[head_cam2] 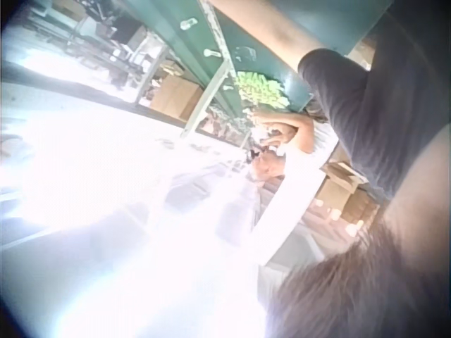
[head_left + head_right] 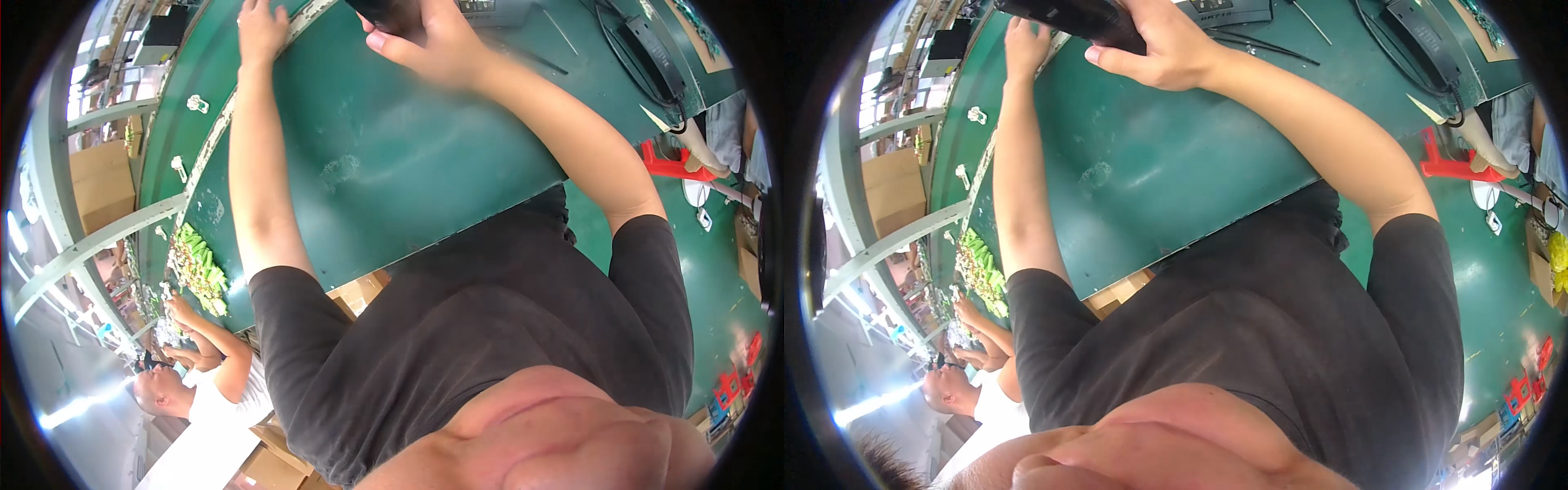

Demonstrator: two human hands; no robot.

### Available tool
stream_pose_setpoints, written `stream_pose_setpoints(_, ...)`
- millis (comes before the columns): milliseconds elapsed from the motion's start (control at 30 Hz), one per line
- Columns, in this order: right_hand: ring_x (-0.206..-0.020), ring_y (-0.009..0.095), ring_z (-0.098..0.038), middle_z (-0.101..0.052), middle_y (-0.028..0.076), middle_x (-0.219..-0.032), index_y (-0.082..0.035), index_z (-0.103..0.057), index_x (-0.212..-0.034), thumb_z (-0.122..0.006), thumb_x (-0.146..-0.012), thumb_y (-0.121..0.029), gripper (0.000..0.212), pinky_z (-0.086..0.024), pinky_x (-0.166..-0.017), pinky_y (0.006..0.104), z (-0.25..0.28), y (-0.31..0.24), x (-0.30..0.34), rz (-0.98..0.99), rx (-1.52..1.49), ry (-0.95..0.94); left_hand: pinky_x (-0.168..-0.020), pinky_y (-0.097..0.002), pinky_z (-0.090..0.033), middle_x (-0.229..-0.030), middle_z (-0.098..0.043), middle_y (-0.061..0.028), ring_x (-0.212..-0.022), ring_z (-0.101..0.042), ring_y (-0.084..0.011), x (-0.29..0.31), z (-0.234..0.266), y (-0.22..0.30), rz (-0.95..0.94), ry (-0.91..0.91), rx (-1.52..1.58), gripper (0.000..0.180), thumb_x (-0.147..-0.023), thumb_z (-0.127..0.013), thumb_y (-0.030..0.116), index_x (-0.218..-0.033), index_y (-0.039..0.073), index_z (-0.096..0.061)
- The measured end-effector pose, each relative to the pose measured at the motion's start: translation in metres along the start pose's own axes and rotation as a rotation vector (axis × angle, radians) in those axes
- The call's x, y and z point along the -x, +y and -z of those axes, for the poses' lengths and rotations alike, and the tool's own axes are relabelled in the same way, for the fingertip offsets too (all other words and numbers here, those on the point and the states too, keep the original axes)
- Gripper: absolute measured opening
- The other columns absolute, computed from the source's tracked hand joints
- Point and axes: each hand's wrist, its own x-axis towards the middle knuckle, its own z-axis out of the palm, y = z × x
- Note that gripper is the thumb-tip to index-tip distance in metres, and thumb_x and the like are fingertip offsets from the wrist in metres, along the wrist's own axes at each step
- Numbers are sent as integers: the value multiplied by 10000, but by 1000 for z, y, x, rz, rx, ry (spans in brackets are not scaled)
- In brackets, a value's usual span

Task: Assembling small electronic components on a PCB using an electric screwdriver.

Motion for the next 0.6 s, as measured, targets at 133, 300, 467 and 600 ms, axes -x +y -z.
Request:
stream_pose_setpoints(133,-917,194,-555,-586,111,-1026,29,-338,-1448,-688,-963,-210,644,-463,-867,342,13,4,2,-30,-32,-43,-907,-477,-527,-1071,-711,-207,-1035,-672,-379,-37,-19,76,-112,-68,196,243,-887,-715,211,-1061,42,-715)
stream_pose_setpoints(300,-901,169,-558,-589,82,-1012,31,-404,-1427,-630,-1029,-257,540,-473,-840,315,4,5,-8,118,-40,-19,-875,-466,-536,-1036,-711,-214,-1000,-676,-393,-47,3,101,-26,-51,295,261,-854,-737,225,-1049,53,-716)
stream_pose_setpoints(467,-786,91,-579,-601,22,-967,-15,-539,-1245,-570,-1082,-238,278,-479,-724,238,14,-1,-19,-126,-605,-15,-884,-459,-536,-1090,-694,-236,-1018,-667,-403,-23,35,146,148,-230,431,262,-816,-776,223,-1024,69,-734)
stream_pose_setpoints(600,-773,108,-603,-632,43,-908,-18,-584,-1141,-576,-1074,-352,340,-502,-720,259,41,-30,-43,53,-496,78,-781,-425,-537,-924,-668,-110,-908,-649,-316,52,75,195,-45,-103,464,85,-855,-712,43,-930,74,-687)
